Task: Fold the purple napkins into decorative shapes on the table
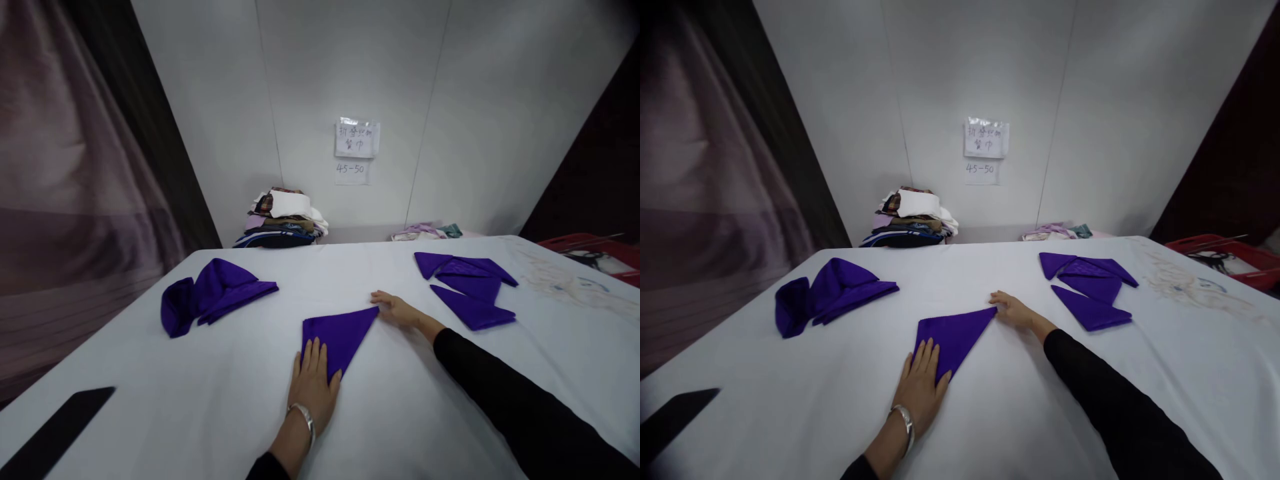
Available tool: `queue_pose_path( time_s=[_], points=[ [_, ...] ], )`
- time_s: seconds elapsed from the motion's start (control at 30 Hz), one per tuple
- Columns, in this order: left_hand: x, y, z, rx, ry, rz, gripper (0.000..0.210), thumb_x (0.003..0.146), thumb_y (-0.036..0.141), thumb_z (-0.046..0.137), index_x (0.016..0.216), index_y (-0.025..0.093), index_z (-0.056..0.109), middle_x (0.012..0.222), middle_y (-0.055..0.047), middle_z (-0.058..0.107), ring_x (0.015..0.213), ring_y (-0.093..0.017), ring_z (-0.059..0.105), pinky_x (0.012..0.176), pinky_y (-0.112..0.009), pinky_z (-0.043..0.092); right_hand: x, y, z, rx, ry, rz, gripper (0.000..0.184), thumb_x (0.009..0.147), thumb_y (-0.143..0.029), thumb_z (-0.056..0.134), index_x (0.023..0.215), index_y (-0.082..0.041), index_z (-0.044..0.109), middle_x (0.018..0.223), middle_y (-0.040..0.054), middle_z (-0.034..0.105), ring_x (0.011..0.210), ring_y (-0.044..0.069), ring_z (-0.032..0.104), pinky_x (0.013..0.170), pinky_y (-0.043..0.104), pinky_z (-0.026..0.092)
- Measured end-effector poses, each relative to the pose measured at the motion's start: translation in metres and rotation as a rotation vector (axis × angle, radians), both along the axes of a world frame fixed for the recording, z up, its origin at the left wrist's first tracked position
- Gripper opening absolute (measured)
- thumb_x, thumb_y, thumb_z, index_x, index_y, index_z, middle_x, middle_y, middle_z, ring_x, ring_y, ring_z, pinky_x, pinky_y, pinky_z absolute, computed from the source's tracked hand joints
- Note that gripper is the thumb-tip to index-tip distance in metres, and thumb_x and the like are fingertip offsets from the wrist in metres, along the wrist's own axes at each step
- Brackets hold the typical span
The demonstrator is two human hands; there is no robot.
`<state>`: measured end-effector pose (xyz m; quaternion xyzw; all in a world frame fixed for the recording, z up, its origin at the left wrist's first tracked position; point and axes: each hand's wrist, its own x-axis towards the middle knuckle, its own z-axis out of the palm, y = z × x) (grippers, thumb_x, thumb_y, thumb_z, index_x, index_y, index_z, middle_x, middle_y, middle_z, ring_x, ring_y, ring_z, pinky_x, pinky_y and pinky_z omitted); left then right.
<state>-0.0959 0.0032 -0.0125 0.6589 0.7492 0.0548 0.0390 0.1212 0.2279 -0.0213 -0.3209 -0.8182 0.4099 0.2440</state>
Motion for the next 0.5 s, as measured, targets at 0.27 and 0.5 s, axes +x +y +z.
queue_pose_path(
  time_s=[0.27, 0.5],
  points=[
    [-0.0012, -0.0013, 0.0010, 0.003, 0.007, -0.018, 0.062, 0.085, 0.045, 0.025, 0.134, 0.008, 0.029, 0.144, -0.012, 0.021, 0.133, -0.025, 0.015, 0.107, -0.047, 0.017, -0.0075, 0.0011, 0.0076, 0.017, -0.106, 0.050, 0.020, 0.067, -0.031, 0.063, 0.083, -0.019, 0.062, 0.132, 0.0101, 0.043, 0.129, 0.024, 0.025, 0.100, 0.040, 0.027],
    [-0.0010, -0.0013, 0.0015, 0.005, -0.006, -0.016, 0.061, 0.085, 0.044, 0.027, 0.134, 0.007, 0.029, 0.143, -0.013, 0.022, 0.133, -0.025, 0.015, 0.107, -0.047, 0.017, -0.0006, 0.0061, 0.0033, 0.043, -0.160, 0.104, 0.018, 0.069, -0.031, 0.060, 0.084, -0.020, 0.062, 0.135, 0.0088, 0.040, 0.131, 0.022, 0.020, 0.101, 0.040, 0.025]
  ],
)
